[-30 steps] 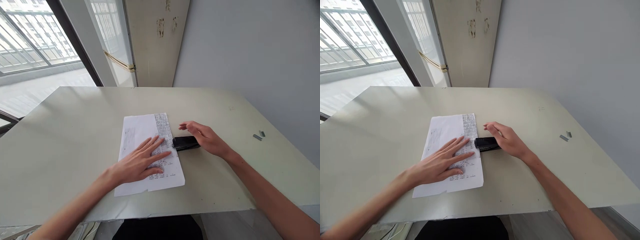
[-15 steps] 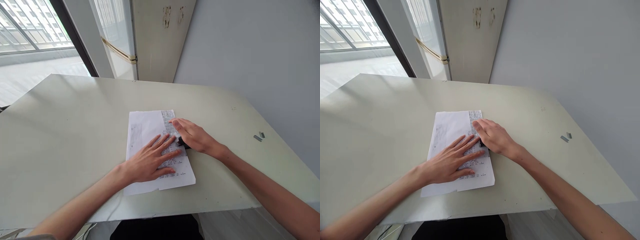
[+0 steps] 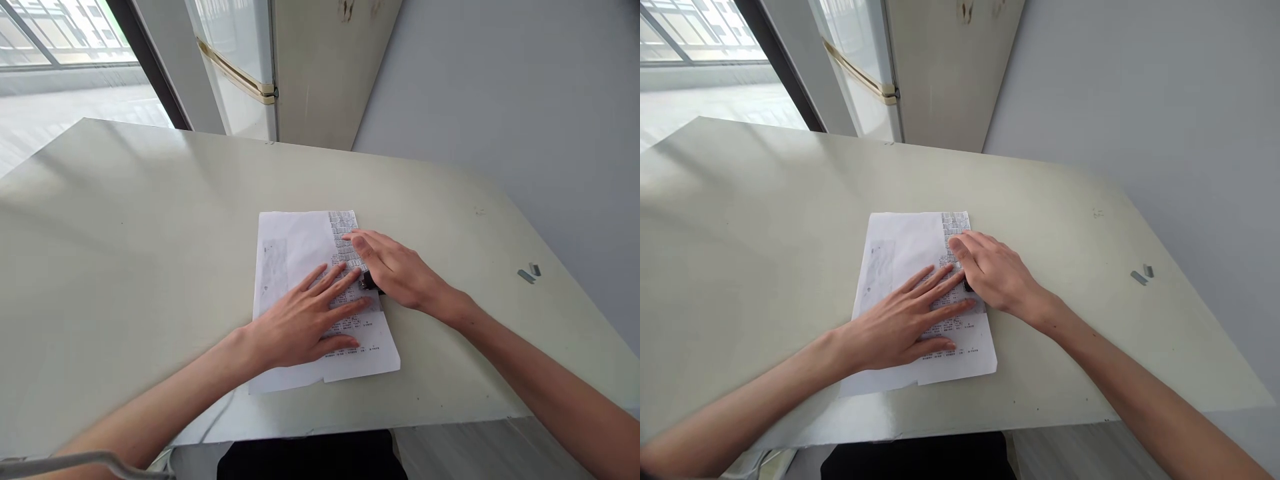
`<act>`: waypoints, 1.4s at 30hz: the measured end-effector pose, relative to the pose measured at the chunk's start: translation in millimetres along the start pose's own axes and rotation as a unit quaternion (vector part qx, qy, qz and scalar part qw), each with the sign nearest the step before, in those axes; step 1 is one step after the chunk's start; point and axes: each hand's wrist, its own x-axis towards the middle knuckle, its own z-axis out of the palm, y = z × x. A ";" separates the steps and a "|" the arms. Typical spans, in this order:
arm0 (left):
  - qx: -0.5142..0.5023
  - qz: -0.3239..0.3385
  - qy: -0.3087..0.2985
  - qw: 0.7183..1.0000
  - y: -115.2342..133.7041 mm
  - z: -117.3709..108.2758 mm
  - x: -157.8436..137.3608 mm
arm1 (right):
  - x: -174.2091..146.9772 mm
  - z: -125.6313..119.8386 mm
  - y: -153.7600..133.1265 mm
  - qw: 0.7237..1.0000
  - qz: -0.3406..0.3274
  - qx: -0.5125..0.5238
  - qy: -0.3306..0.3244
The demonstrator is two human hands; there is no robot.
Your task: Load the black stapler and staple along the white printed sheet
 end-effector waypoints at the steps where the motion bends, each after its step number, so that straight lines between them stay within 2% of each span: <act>1: -0.001 0.001 0.001 1.000 -0.1 0.1 -0.1 | 0.2 0.3 -0.1 1.000 0.002 0.001 0.000; 8: -0.008 0.000 0.007 1.000 -0.5 2.3 -0.8 | 1.6 2.6 -2.0 0.999 0.029 -0.018 -0.004; 14: -0.020 0.003 0.025 0.999 -0.6 4.4 -0.9 | 3.0 8.2 0.2 0.999 -0.002 -0.048 0.005; 19: -0.009 0.004 0.019 1.000 -0.2 4.7 -0.3 | 4.5 11.1 -1.6 0.997 0.014 -0.069 -0.005; 31: -0.022 0.002 0.024 0.999 0.0 6.7 -1.3 | 4.4 8.7 -1.7 0.999 0.012 -0.052 0.003; 42: -0.007 -0.001 0.021 1.000 1.7 4.8 0.0 | 4.2 21.0 -2.1 0.991 -0.002 -0.133 0.022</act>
